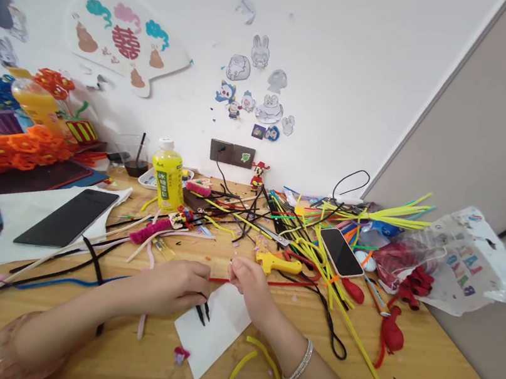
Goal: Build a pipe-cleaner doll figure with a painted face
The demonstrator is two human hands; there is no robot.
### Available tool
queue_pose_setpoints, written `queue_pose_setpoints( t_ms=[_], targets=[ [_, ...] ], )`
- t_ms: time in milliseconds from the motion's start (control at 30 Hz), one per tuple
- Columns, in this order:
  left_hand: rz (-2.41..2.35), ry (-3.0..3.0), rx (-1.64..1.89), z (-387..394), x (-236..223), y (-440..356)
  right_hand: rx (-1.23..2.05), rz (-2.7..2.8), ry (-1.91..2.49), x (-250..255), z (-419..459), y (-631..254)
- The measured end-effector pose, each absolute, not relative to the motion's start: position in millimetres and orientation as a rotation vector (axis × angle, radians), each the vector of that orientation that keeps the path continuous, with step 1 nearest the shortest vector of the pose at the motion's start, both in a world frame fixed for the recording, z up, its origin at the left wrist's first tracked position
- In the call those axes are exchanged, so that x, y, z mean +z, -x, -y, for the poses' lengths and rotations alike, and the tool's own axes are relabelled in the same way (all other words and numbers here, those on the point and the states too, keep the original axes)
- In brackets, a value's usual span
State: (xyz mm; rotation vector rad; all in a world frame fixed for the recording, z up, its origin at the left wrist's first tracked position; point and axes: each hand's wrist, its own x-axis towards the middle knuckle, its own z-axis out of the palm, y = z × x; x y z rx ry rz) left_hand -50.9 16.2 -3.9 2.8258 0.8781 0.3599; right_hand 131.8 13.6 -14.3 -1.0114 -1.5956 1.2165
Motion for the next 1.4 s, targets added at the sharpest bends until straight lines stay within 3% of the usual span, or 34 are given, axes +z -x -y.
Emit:
queue_pose_setpoints(
  t_ms=[167, 1400],
  targets=[
    [-0.814, -2.762, 0.225, -18, 0, 51, 1.248, 1.602, 0.999, -13, -13, -131],
    [-0.558, -2.869, 0.329, -23, -19, 50, 1.112, 1.798, 1.033, -16, -13, -133]
  ],
)
